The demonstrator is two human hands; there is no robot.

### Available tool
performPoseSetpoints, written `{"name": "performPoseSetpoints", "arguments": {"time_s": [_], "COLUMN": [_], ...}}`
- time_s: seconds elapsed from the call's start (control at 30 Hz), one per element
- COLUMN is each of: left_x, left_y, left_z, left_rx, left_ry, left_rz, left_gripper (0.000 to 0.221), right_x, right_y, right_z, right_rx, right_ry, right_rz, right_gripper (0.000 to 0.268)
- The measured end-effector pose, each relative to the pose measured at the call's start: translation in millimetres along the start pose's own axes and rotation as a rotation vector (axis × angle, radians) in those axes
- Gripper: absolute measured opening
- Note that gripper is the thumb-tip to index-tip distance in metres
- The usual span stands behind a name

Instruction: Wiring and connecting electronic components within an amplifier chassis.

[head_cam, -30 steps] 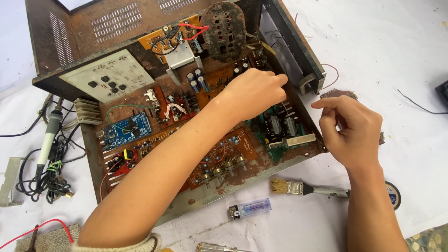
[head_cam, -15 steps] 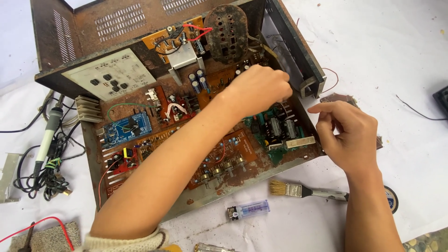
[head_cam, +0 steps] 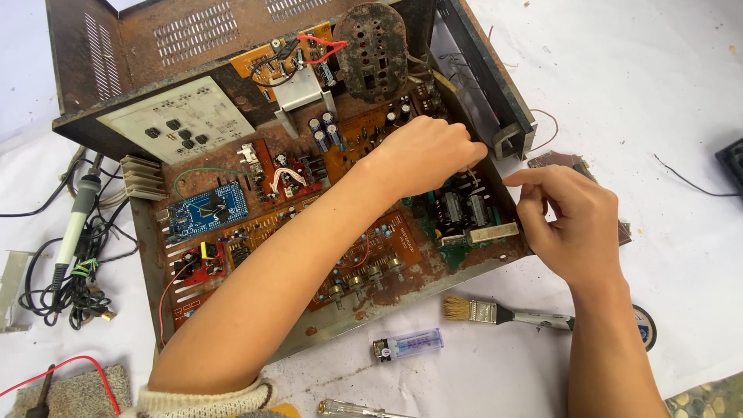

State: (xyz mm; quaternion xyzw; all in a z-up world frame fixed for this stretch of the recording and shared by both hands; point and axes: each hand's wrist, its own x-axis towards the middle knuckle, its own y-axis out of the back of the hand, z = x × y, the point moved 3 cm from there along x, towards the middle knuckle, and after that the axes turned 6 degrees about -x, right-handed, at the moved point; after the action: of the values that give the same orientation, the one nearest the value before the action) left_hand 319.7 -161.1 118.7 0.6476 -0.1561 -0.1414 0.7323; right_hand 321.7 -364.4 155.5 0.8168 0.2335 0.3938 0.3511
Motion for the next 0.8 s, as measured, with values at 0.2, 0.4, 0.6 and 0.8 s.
{"name": "performPoseSetpoints", "arguments": {"time_s": [0.2,0.4,0.6,0.8], "left_x": [-2,-7,-11,3], "left_y": [5,27,50,25], "left_z": [4,8,-16,-7], "left_rx": [0.043,-0.037,0.009,0.143], "left_ry": [0.006,0.061,0.035,-0.007], "left_rz": [-0.014,-0.068,0.222,0.034], "left_gripper": [0.029,0.030,0.048,0.022], "right_x": [0,-1,-3,-2], "right_y": [0,0,0,-1], "right_z": [1,1,3,1], "right_rx": [-0.005,-0.015,-0.020,-0.012], "right_ry": [0.001,-0.002,-0.013,-0.002], "right_rz": [0.003,0.004,0.006,0.010], "right_gripper": [0.035,0.035,0.034,0.033]}}
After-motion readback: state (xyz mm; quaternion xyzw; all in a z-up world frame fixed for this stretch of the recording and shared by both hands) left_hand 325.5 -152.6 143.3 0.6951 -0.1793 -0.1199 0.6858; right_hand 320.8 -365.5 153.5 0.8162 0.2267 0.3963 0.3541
